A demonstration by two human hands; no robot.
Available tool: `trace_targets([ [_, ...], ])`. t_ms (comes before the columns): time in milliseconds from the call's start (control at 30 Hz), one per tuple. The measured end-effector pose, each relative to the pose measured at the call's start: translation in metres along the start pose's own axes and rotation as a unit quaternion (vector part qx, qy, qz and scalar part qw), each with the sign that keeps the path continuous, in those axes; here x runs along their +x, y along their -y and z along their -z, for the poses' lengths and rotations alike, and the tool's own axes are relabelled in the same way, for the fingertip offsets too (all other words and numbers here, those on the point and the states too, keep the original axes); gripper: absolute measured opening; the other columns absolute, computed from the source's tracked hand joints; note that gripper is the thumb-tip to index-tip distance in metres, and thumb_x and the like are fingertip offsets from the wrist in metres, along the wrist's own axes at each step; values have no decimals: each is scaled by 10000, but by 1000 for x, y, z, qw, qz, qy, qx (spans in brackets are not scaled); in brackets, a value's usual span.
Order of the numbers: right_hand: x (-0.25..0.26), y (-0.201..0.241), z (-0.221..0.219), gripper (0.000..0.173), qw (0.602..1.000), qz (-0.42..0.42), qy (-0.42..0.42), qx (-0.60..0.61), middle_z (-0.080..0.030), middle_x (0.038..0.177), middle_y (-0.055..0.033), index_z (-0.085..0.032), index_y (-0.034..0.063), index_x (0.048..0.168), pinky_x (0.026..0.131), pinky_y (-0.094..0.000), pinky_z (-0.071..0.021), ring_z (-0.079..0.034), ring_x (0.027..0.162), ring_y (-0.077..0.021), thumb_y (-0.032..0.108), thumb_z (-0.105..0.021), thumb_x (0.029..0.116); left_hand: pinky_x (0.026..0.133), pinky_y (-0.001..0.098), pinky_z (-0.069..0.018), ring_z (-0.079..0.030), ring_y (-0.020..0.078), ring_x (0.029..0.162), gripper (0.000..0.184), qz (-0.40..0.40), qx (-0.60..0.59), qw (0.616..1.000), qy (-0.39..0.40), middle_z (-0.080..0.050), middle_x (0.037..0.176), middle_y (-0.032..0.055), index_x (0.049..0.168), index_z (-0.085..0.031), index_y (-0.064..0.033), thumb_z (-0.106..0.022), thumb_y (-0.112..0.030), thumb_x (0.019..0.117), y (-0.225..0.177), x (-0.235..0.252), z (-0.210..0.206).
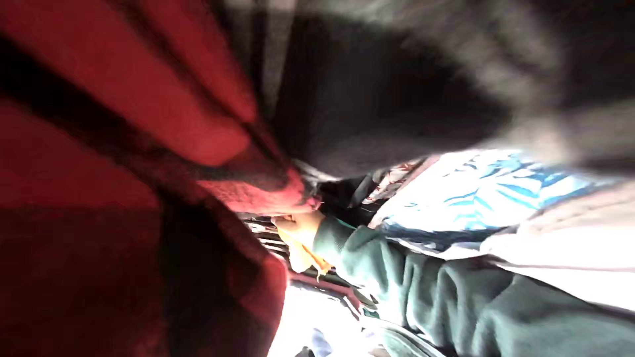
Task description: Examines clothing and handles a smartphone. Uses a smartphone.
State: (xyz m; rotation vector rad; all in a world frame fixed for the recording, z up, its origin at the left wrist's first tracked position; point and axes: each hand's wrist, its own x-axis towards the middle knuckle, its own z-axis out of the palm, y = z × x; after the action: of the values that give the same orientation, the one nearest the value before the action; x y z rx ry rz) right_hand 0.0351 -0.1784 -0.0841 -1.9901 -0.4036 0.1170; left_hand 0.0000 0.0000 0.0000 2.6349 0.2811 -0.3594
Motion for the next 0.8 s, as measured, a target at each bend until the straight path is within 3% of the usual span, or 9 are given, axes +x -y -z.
trace_targets([
  [100, -40, 2, 9, 235, 997, -38, 61, 6, -728, 1030, -100, -730, 113, 1121, 893, -502, -565, -702, 968, -237, 275, -623, 989, 1150, 503, -363, -548, 382, 1312, 341, 39, -5, 999, -31, -605, 1344, 286, 1297, -602, 97, -398, -92, 1102, -7, -6, -2],
  [167, -67, 14, 17, 257, 990, -72, 123, 22, -711, 1062, -161, -706, 46, 1156, 923, -489, -538, -684, 989, -272, 230, -600, 1011, 1127, 494, -408, -589, 371, 1277, 341, 50, -40, 994, -92, -623, 1328, 277, 1299, -597, 97, -385, -85, 1103, -6, -17, -9],
  [300, -103, 39, 27, 304, 967, -96, 235, -3, -687, 1160, -255, -681, -48, 1200, 1015, -505, -474, -648, 1122, -366, 166, -547, 1031, 1079, 443, -458, -612, 374, 1219, 377, -60, -149, 964, -213, -609, 1287, 343, 1270, -571, 181, -469, -102, 1042, 36, -58, -41],
  [367, -111, 61, 34, 333, 944, -93, 315, -8, -634, 1273, -298, -629, -88, 1275, 1083, -522, -406, -580, 1250, -415, 139, -513, 1060, 988, 349, -526, -666, 297, 1142, 447, -125, -208, 938, -247, -628, 1246, 353, 1236, -561, 225, -501, -137, 981, 41, -91, -66],
  [467, -122, 87, 33, 304, 921, -3, 388, -2, -626, 1291, -306, -627, -107, 1269, 1100, -487, -404, -578, 1259, -419, 57, -542, 1027, 980, 299, -524, -671, 192, 1119, 644, -225, -294, 912, -176, -650, 1209, 332, 1208, -534, 273, -586, -317, 953, 42, -136, -104],
  [567, -131, 98, 17, 264, 891, 114, 440, 14, -656, 1217, -297, -670, -90, 1193, 1045, -503, -446, -622, 1182, -417, -10, -623, 947, 963, 215, -543, -665, -10, 1053, 958, -249, -449, 852, -104, -688, 1202, 109, 1344, -379, 250, -642, -574, 931, 56, -171, -133],
  [667, -144, 118, 5, 292, 846, 129, 517, 6, -650, 1257, -281, -656, -77, 1235, 1060, -500, -440, -619, 1203, -398, 21, -629, 961, 919, 216, -569, -680, -47, 993, 937, -229, -532, 807, -115, -722, 1165, -67, 1434, -353, 120, -773, -490, 859, 72, -210, -142],
  [733, -153, 135, 1, 334, 809, 135, 573, -4, -616, 1312, -296, -621, -83, 1293, 1074, -487, -423, -597, 1231, -404, 12, -614, 972, 862, 214, -588, -691, -34, 932, 940, -183, -518, 819, -165, -725, 1124, -33, 1393, -320, 178, -789, -431, 853, 71, -243, -138],
  [800, -162, 136, -8, 387, 790, 138, 596, 41, -587, 1347, -297, -595, -80, 1333, 1069, -468, -435, -587, 1239, -389, 26, -625, 961, 808, 212, -596, -710, 1, 895, 813, -89, -449, 854, -245, -716, 1127, 97, 1353, -320, 261, -748, -237, 874, 58, -278, -121],
])
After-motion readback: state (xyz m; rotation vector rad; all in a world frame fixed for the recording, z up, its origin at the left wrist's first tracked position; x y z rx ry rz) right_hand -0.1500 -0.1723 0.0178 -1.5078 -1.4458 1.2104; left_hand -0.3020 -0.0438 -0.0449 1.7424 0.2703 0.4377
